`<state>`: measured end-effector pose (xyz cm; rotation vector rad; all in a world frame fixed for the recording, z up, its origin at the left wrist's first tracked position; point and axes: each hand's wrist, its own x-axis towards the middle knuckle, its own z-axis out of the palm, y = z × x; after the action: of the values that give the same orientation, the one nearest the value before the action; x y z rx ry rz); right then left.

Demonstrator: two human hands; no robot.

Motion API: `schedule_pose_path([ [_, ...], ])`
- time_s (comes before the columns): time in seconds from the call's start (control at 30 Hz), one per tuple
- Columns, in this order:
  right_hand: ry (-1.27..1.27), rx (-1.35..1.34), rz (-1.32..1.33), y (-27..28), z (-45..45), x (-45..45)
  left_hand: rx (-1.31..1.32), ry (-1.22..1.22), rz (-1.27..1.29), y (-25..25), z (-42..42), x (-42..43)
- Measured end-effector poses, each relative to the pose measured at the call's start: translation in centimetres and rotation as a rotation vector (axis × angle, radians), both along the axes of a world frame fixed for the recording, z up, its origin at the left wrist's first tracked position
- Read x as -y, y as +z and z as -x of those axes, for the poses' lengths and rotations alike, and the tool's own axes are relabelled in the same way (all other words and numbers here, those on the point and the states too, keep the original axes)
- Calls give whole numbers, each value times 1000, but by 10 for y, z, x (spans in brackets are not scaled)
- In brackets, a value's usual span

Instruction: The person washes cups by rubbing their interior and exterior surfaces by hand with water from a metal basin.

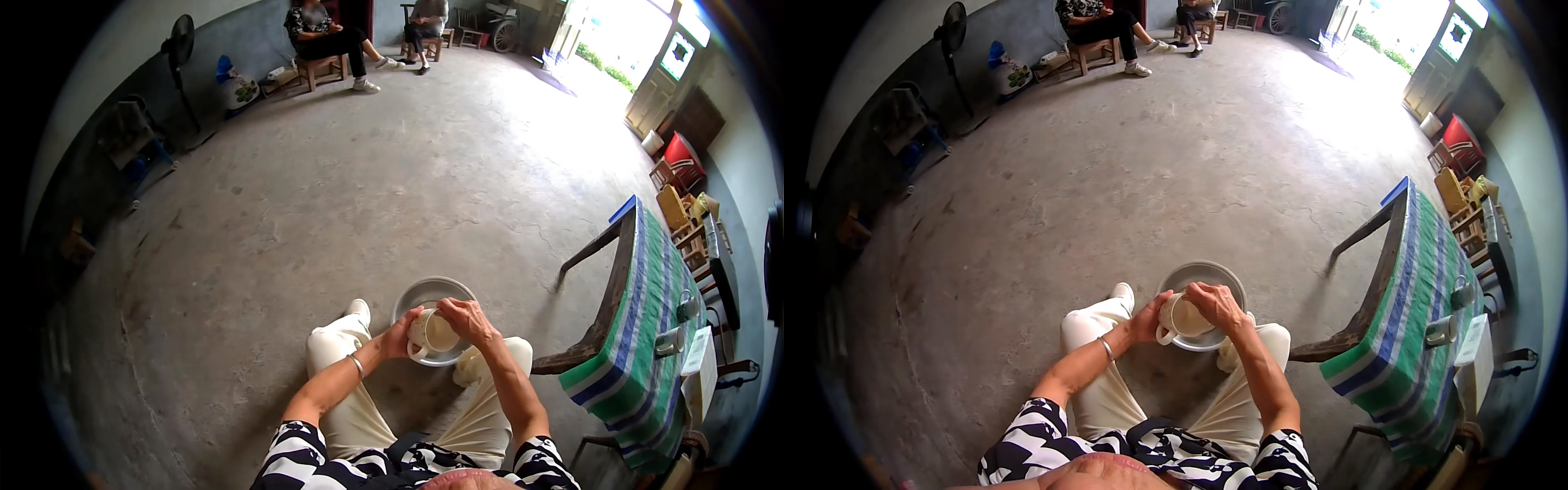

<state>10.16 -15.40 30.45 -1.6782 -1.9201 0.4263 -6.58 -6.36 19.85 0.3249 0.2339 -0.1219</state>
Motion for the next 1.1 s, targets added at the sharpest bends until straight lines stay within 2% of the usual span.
schedule_pose_path([
  [0.07,-34,-84,-14,-3,5,-7,1,19,-7,7,8,1],
  [0.13,2,-187,-87,-12,4,-15,-63,177,-12,19,11,5],
  [0.2,-4,-201,-142,-36,5,-18,-27,204,-39,16,16,0],
  [0.27,-227,-552,0,-60,8,-14,9,230,-68,15,17,-3],
  [0.33,-298,-625,36,-77,11,-10,-91,291,-169,19,14,-3],
  [0.43,-408,-977,43,-93,9,-8,-115,324,-186,26,7,-5],
  [0.47,-408,-975,46,-89,8,-7,-114,326,-183,25,5,-6],
  [0.53,-480,-1238,215,-81,6,0,-104,372,-248,23,1,-8],
  [0.57,-482,-1239,217,-76,6,2,-174,486,-285,44,-7,-2],
  [0.67,-463,-1357,219,-68,9,13,-108,406,-290,31,-11,-10],
  [0.77,-476,-1662,226,-72,4,20,-86,429,-236,15,-19,-11],
  [0.8,-476,-1664,226,-75,2,25,-103,463,-229,13,-20,-12],
  [0.9,-626,-1250,-19,-73,-5,30,-128,529,-186,12,-28,-11],
  [0.93,-636,-1192,-53,-69,-5,30,-124,534,-187,10,-31,-10],
  [1.03,-495,-977,-195,-50,7,21,-82,480,-202,5,-36,-4],
  [1.1,-528,-766,-161,-53,20,16,-75,469,-274,6,-38,5],
])
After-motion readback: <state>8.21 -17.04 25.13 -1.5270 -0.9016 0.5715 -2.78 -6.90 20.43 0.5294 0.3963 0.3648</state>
